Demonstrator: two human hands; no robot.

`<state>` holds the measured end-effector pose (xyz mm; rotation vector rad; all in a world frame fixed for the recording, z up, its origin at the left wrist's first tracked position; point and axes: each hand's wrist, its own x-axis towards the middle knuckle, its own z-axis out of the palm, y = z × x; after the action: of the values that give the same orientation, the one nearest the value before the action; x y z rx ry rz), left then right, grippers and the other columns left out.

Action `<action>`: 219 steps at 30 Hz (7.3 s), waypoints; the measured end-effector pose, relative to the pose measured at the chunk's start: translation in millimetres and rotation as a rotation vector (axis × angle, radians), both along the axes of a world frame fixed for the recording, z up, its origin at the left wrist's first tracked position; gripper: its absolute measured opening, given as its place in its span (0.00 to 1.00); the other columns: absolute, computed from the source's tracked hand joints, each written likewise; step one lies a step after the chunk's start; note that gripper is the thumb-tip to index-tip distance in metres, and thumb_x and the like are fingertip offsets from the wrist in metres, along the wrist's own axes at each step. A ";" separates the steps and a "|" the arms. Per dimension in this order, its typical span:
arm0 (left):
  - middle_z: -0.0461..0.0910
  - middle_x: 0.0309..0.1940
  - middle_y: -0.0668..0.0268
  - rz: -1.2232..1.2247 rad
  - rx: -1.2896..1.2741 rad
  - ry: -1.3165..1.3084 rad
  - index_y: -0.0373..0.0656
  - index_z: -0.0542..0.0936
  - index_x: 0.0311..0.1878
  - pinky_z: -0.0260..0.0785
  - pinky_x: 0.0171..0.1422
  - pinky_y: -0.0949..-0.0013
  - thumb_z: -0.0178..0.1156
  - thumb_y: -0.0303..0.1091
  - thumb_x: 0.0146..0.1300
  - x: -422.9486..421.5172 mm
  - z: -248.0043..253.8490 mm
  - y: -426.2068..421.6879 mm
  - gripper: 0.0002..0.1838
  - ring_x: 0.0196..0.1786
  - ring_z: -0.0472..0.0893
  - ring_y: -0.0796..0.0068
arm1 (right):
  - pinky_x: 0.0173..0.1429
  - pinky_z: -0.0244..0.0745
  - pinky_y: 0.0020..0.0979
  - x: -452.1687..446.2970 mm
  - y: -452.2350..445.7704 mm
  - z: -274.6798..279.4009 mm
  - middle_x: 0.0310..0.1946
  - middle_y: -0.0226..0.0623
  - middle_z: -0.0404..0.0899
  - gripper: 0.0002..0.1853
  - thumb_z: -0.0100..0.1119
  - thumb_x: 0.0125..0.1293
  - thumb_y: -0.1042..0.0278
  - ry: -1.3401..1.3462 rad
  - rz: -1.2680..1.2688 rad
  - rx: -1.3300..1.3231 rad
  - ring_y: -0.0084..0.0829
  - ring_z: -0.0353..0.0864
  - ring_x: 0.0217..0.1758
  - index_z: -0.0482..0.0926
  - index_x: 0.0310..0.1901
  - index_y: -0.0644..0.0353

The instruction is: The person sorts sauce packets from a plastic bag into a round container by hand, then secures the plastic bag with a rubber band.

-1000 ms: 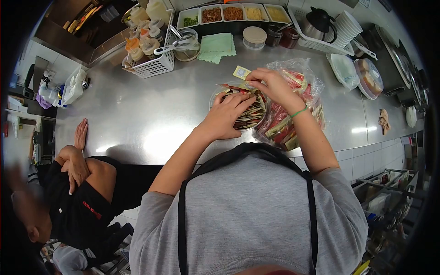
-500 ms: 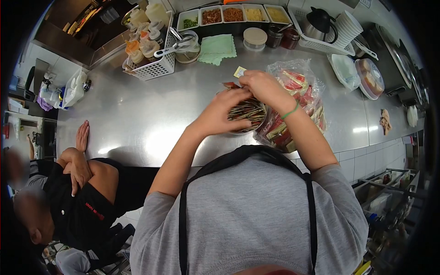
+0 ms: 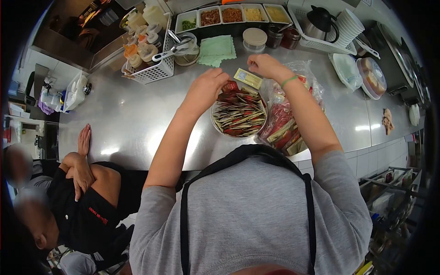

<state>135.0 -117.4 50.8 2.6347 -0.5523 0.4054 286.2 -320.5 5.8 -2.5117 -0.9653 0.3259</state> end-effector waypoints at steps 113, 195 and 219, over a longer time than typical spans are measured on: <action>0.58 0.67 0.44 -0.092 0.115 0.246 0.37 0.57 0.71 0.50 0.72 0.48 0.74 0.61 0.37 -37.5 -28.7 -50.9 0.61 0.70 0.57 0.44 | 0.46 0.72 0.40 -125.8 -169.2 105.5 0.37 0.42 0.76 0.11 0.61 0.60 0.67 -0.381 -0.229 0.510 0.46 0.76 0.42 0.75 0.42 0.62; 0.81 0.34 0.65 0.078 -0.529 0.383 0.32 0.79 0.44 0.74 0.44 0.72 0.62 0.23 0.60 -12.5 -6.1 19.3 0.09 0.37 0.81 0.76 | 0.43 0.73 0.42 -114.8 -35.9 55.9 0.35 0.40 0.77 0.09 0.62 0.53 0.74 -0.195 0.101 0.241 0.46 0.78 0.40 0.73 0.36 0.60; 0.81 0.27 0.59 0.074 -0.262 0.515 0.36 0.80 0.38 0.69 0.35 0.68 0.70 0.31 0.52 -0.8 2.1 14.4 0.13 0.30 0.78 0.72 | 0.43 0.72 0.41 -96.2 4.9 47.1 0.33 0.43 0.75 0.08 0.61 0.59 0.72 -0.284 0.175 0.374 0.47 0.76 0.37 0.76 0.40 0.60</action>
<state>134.2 -103.0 52.9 2.3744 -0.2161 -0.1734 190.0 -315.6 52.9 -2.1703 -1.2300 -0.1556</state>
